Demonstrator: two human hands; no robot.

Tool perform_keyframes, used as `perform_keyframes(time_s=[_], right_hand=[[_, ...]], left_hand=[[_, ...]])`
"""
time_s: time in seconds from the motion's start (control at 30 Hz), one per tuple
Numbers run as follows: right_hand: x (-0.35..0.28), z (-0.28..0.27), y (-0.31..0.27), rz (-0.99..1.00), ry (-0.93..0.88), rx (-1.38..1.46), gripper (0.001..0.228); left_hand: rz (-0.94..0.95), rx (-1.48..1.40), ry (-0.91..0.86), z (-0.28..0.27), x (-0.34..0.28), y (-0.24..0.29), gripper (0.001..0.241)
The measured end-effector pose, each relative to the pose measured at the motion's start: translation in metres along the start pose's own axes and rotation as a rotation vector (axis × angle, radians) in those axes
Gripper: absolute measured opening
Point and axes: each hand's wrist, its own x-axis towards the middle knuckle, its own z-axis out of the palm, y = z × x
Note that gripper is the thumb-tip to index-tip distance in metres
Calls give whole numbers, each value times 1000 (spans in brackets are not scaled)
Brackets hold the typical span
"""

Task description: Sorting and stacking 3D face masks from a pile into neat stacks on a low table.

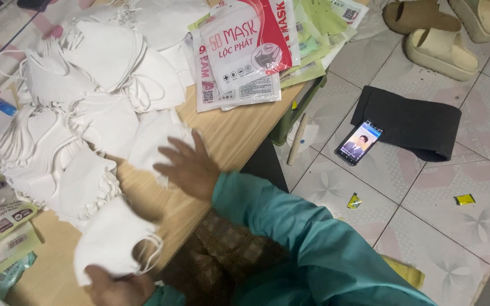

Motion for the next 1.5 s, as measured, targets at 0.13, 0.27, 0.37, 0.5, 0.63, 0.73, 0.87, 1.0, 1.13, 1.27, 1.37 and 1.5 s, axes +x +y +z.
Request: perform_keyframes(time_s=[0.13,0.27,0.37,0.5,0.63,0.73,0.87,1.0,1.13,1.27,1.37,1.5], right_hand=[[10,11,32,-55,196,96,48],[6,5,33,-101,370,323,55],[14,2,31,110,369,276,48],[14,13,36,55,547,179,42],[19,19,35,72,553,128,28],[19,14,31,56,604,131,16],[16,5,26,6,740,177,14],[7,-10,12,-87,811,300,18],[-9,-8,-12,-210,773,179,13],[-29,4,-41,-289,614,320,14],[-38,8,-50,-373,567,443,10],[-45,12,-50,-345,544,447,17]], left_hand=[[-78,86,-104,21,-12,-13,33],[37,245,-181,30,-12,-32,19],[370,593,-278,59,-28,-16,48],[516,735,-239,52,-24,-24,65],[272,776,-249,42,-18,-27,30],[216,756,-227,42,-16,-26,31],[194,724,-232,44,-18,-23,30],[101,622,-201,48,-18,-19,31],[24,410,-239,40,-13,-26,43],[-138,93,-213,27,-9,-31,45],[-131,55,-234,21,-5,-36,34],[-162,124,-210,22,-4,-31,29]])
